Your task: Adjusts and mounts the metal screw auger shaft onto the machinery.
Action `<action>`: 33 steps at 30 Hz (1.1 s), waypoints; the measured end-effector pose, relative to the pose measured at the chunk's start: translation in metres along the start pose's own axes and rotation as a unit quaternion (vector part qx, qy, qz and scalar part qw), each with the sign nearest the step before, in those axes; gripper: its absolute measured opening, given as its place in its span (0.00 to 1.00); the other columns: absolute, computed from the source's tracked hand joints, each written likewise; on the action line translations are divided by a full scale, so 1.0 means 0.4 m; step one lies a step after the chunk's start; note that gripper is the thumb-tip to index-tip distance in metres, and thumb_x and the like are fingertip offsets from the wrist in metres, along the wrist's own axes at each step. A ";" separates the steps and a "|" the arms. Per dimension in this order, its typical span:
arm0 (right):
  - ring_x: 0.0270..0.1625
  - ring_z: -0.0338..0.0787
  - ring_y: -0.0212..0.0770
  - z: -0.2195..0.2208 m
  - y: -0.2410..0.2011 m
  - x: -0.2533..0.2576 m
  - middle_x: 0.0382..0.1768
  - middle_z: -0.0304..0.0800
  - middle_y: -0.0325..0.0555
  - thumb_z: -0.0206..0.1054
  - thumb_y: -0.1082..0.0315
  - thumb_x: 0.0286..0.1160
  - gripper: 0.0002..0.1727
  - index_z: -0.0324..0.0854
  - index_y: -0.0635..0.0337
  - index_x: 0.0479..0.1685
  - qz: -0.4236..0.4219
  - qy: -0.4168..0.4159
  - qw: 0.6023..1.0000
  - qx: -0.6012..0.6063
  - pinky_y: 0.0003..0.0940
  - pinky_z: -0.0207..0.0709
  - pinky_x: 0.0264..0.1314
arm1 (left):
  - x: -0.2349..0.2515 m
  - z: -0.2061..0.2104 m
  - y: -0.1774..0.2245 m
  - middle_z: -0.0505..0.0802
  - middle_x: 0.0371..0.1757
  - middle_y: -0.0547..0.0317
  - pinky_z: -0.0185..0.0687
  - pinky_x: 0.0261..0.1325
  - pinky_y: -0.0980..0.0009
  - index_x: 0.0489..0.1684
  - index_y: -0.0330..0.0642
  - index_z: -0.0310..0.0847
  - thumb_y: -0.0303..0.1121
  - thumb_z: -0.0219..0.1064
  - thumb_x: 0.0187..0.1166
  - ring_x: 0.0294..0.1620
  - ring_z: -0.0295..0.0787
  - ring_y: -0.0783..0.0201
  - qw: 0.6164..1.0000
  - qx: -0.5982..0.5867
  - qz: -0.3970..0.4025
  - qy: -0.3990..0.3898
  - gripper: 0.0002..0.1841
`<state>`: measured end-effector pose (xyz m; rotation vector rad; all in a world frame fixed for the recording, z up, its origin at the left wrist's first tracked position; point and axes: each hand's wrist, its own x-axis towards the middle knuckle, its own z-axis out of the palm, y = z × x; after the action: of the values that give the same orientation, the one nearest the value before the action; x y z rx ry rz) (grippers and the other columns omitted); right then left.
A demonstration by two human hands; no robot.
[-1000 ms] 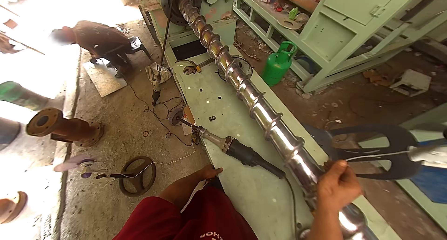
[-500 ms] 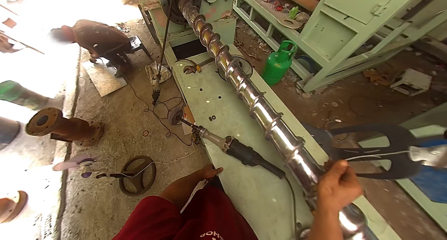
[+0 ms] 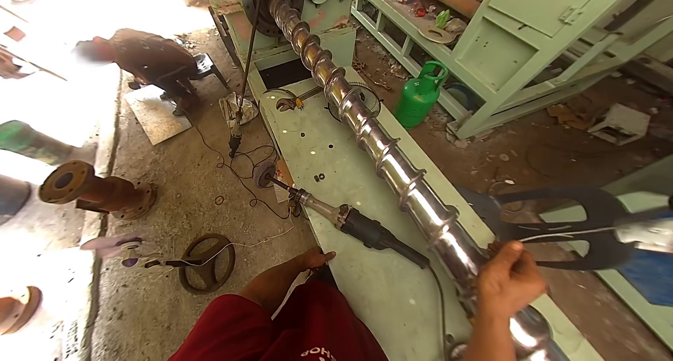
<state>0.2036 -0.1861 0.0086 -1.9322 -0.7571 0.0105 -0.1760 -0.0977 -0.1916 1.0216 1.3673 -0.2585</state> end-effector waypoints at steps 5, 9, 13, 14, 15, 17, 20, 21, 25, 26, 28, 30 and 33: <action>0.39 0.91 0.30 0.001 0.003 -0.001 0.34 0.92 0.49 0.51 0.55 0.95 0.27 0.88 0.70 0.41 -0.002 0.001 1.000 0.002 0.30 0.84 0.48 | 0.003 -0.001 0.000 0.92 0.57 0.37 0.89 0.61 0.50 0.69 0.31 0.77 0.62 0.62 0.84 0.54 0.94 0.48 1.000 -0.002 -0.002 -0.001 0.37; 0.39 0.91 0.29 0.000 0.000 -0.001 0.34 0.92 0.48 0.52 0.55 0.95 0.26 0.88 0.69 0.41 0.000 0.003 1.000 -0.002 0.29 0.84 0.48 | 0.003 -0.001 0.001 0.92 0.57 0.38 0.89 0.60 0.50 0.70 0.31 0.76 0.62 0.62 0.84 0.54 0.94 0.48 1.000 -0.002 -0.006 -0.001 0.37; 0.39 0.91 0.30 0.001 0.000 -0.001 0.35 0.92 0.51 0.52 0.55 0.95 0.26 0.88 0.71 0.42 0.000 0.004 1.000 -0.004 0.30 0.84 0.49 | 0.001 -0.002 0.003 0.91 0.58 0.37 0.89 0.60 0.50 0.71 0.31 0.76 0.62 0.61 0.85 0.55 0.94 0.48 1.000 -0.001 -0.006 -0.005 0.37; 0.40 0.92 0.30 0.001 0.000 -0.001 0.35 0.93 0.51 0.52 0.55 0.95 0.27 0.88 0.71 0.42 0.002 0.003 1.000 -0.003 0.30 0.84 0.50 | 0.001 -0.003 0.003 0.91 0.59 0.38 0.89 0.61 0.50 0.71 0.32 0.76 0.62 0.61 0.84 0.55 0.94 0.48 1.000 0.000 -0.006 -0.005 0.37; 0.40 0.92 0.30 0.002 0.000 -0.001 0.35 0.93 0.51 0.52 0.56 0.95 0.26 0.88 0.71 0.42 0.001 0.003 1.000 -0.001 0.30 0.84 0.49 | 0.001 -0.004 0.004 0.91 0.59 0.38 0.89 0.61 0.50 0.71 0.32 0.76 0.62 0.61 0.84 0.55 0.94 0.49 1.000 0.001 -0.007 -0.005 0.37; 0.39 0.91 0.30 0.002 -0.001 0.000 0.35 0.92 0.51 0.52 0.56 0.95 0.26 0.88 0.71 0.42 0.001 0.004 1.000 0.000 0.30 0.84 0.49 | 0.003 -0.004 0.003 0.91 0.58 0.37 0.89 0.61 0.51 0.71 0.31 0.76 0.62 0.62 0.84 0.55 0.94 0.49 1.000 0.003 -0.006 -0.004 0.37; 0.39 0.91 0.30 0.002 0.001 0.000 0.34 0.92 0.50 0.52 0.55 0.95 0.26 0.87 0.70 0.41 -0.001 0.004 1.000 -0.001 0.29 0.84 0.48 | 0.003 -0.004 0.005 0.91 0.58 0.37 0.89 0.61 0.50 0.71 0.31 0.76 0.62 0.62 0.84 0.55 0.94 0.48 1.000 0.001 -0.008 -0.003 0.38; 0.39 0.91 0.30 0.003 0.002 0.000 0.34 0.92 0.50 0.52 0.55 0.95 0.27 0.87 0.70 0.41 -0.002 0.004 1.000 0.000 0.29 0.84 0.48 | 0.001 -0.005 0.006 0.91 0.58 0.37 0.88 0.61 0.50 0.71 0.31 0.76 0.62 0.62 0.84 0.55 0.94 0.48 1.000 0.000 -0.009 -0.004 0.38; 0.39 0.91 0.31 0.003 0.003 0.001 0.35 0.92 0.51 0.52 0.55 0.95 0.27 0.88 0.70 0.41 0.001 0.004 1.000 0.001 0.31 0.84 0.49 | -0.007 -0.006 0.011 0.92 0.58 0.37 0.89 0.61 0.50 0.71 0.31 0.76 0.62 0.62 0.84 0.55 0.94 0.48 1.000 0.004 -0.004 -0.008 0.38; 0.39 0.92 0.31 0.003 0.003 0.002 0.35 0.93 0.51 0.52 0.56 0.95 0.27 0.88 0.70 0.41 0.002 0.003 1.000 0.001 0.31 0.84 0.49 | -0.008 -0.006 0.010 0.92 0.58 0.37 0.89 0.61 0.50 0.71 0.31 0.76 0.62 0.62 0.84 0.55 0.94 0.48 1.000 0.005 -0.002 -0.009 0.38; 0.39 0.92 0.31 0.003 0.001 0.001 0.34 0.93 0.51 0.52 0.56 0.95 0.27 0.88 0.70 0.41 0.004 0.000 1.000 0.001 0.30 0.84 0.49 | -0.006 -0.008 0.008 0.92 0.58 0.37 0.89 0.60 0.50 0.71 0.31 0.76 0.63 0.62 0.84 0.54 0.94 0.48 1.000 0.006 0.000 -0.008 0.38; 0.39 0.91 0.30 0.003 0.000 0.000 0.35 0.92 0.51 0.52 0.56 0.95 0.27 0.88 0.70 0.42 0.003 0.002 1.000 0.001 0.30 0.84 0.49 | 0.000 -0.009 0.006 0.92 0.57 0.38 0.89 0.60 0.51 0.70 0.31 0.76 0.63 0.61 0.84 0.54 0.94 0.49 1.000 0.008 -0.002 -0.007 0.38; 0.39 0.91 0.30 0.005 0.002 0.001 0.35 0.93 0.50 0.52 0.55 0.95 0.27 0.88 0.70 0.42 0.001 0.004 1.000 -0.001 0.30 0.84 0.50 | 0.001 -0.009 0.006 0.92 0.57 0.38 0.89 0.61 0.50 0.69 0.31 0.77 0.63 0.62 0.83 0.54 0.94 0.49 1.000 0.004 -0.001 -0.006 0.38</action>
<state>0.2038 -0.1846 0.0071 -1.9338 -0.7508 0.0021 -0.1767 -0.0934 -0.1904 1.0242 1.3570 -0.2726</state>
